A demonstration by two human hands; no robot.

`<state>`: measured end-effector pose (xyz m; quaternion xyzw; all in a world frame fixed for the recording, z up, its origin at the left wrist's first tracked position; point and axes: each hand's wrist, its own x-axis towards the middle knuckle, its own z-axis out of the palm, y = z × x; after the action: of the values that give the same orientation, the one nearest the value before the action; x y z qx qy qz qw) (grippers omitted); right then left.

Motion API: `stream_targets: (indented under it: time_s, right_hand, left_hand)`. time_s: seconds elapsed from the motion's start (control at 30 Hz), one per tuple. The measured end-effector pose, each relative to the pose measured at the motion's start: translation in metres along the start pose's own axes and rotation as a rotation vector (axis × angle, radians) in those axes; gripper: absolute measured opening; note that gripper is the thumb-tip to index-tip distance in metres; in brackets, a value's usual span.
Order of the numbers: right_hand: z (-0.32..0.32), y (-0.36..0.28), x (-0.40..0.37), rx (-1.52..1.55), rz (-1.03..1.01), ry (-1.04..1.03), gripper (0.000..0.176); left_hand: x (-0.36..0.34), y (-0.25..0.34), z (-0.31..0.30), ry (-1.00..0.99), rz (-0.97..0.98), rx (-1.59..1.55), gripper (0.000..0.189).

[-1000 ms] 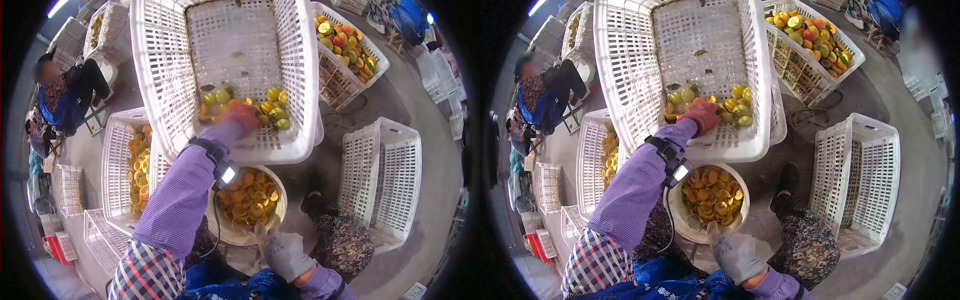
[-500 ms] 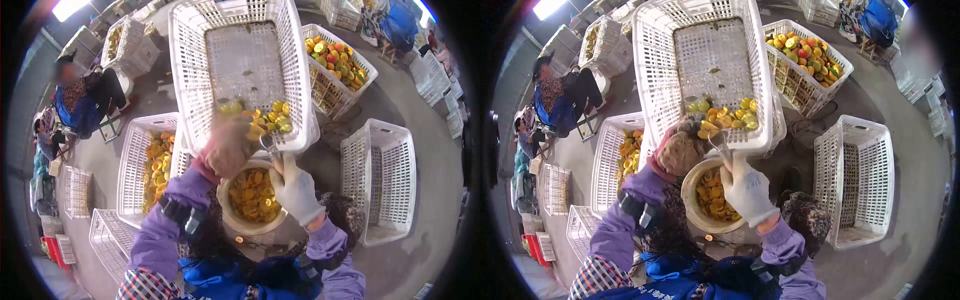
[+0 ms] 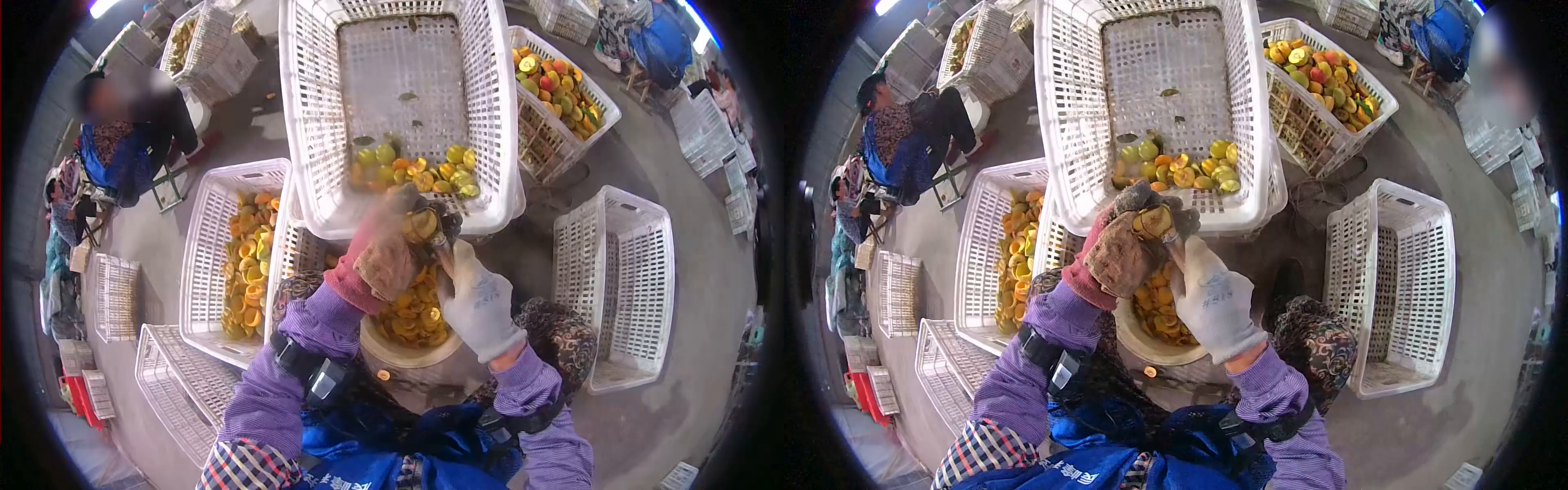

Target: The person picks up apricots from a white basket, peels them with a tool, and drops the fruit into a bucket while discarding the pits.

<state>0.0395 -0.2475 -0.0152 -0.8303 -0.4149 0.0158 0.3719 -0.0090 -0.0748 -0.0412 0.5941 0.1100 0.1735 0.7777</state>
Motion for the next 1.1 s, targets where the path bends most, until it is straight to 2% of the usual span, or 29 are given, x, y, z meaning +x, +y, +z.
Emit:
stream_targets:
  time_s: [0.07,0.13,0.2,0.23,0.3,0.33,0.4,0.43,0.47,0.5,0.53,0.6,0.63,0.7,0.77,0.87,0.97,1.0,1.03,1.07,1.1]
  right_hand:
    - [0.009,0.010,-0.003,-0.028,-0.077,0.048,0.039]
    - [0.008,0.009,-0.001,-0.018,-0.062,0.026,0.039]
    - [0.008,0.010,-0.001,-0.022,-0.060,0.002,0.040]
    - [0.009,0.012,-0.002,-0.031,-0.065,-0.009,0.042]
    - [0.013,0.018,-0.007,-0.055,-0.077,-0.051,0.047]
    - [0.017,0.022,-0.012,-0.071,-0.084,-0.079,0.049]
    - [0.021,0.024,-0.014,-0.039,-0.067,-0.110,0.050]
    - [0.024,0.022,-0.012,0.009,-0.042,-0.112,0.049]
    - [0.026,0.021,-0.010,0.057,-0.019,-0.113,0.047]
    - [0.026,0.019,-0.009,0.084,-0.001,-0.140,0.048]
    - [0.025,0.017,-0.009,0.112,0.019,-0.167,0.048]
    - [0.023,0.014,-0.005,0.170,0.037,-0.212,0.048]
    - [0.022,0.012,-0.004,0.203,0.040,-0.231,0.048]
    - [0.023,0.013,-0.001,0.306,-0.016,-0.225,0.047]
    - [0.028,0.017,0.003,0.447,-0.138,-0.175,0.046]
    - [-0.006,-0.008,0.015,0.994,0.447,-0.556,0.042]
    - [-0.014,0.002,0.016,1.150,0.624,-0.844,0.029]
    - [-0.017,-0.004,0.013,1.205,0.619,-0.809,0.018]
    - [-0.006,-0.003,0.008,1.103,0.435,-0.623,0.016]
    - [0.013,0.002,0.003,0.993,0.254,-0.441,0.016]
    - [0.014,-0.002,0.002,0.964,0.230,-0.412,0.015]
  left_hand:
    - [0.001,0.009,0.006,0.089,-0.377,-0.990,0.040]
    - [0.002,0.006,0.008,0.044,-0.189,-0.525,0.041]
    - [0.002,0.008,0.012,0.036,-0.120,-0.338,0.041]
    - [0.003,0.013,0.016,0.050,-0.145,-0.383,0.041]
    - [0.002,0.011,0.018,0.085,-0.082,-0.252,0.035]
    - [0.003,0.003,0.016,0.104,0.009,-0.075,0.032]
    - [0.005,-0.014,0.011,0.148,-0.001,-0.060,0.031]
    - [0.007,-0.020,0.009,0.173,-0.100,-0.223,0.032]
    - [0.006,-0.025,0.006,0.150,-0.102,-0.311,0.032]
    - [0.005,-0.021,0.007,0.127,-0.107,-0.400,0.033]
    - [0.000,0.005,0.016,0.055,-0.018,-0.414,0.034]
    - [-0.001,0.015,0.021,0.066,0.055,-0.262,0.035]
    - [0.001,0.008,0.021,0.148,0.034,-0.097,0.036]
    - [0.000,0.009,0.025,0.241,-0.046,-0.102,0.037]
    - [-0.004,0.035,0.037,0.265,-0.160,-0.441,0.037]
    - [-0.009,0.044,0.033,0.118,-0.153,-0.489,0.037]
    - [-0.008,0.036,0.016,0.004,0.440,0.576,0.038]
    - [-0.008,0.036,0.016,-0.005,0.353,0.428,0.039]
    - [-0.009,0.037,0.015,-0.002,0.269,0.277,0.041]
    - [-0.009,0.037,0.021,-0.004,0.059,-0.122,0.043]
    - [-0.011,0.038,0.024,-0.010,-0.157,-0.521,0.044]
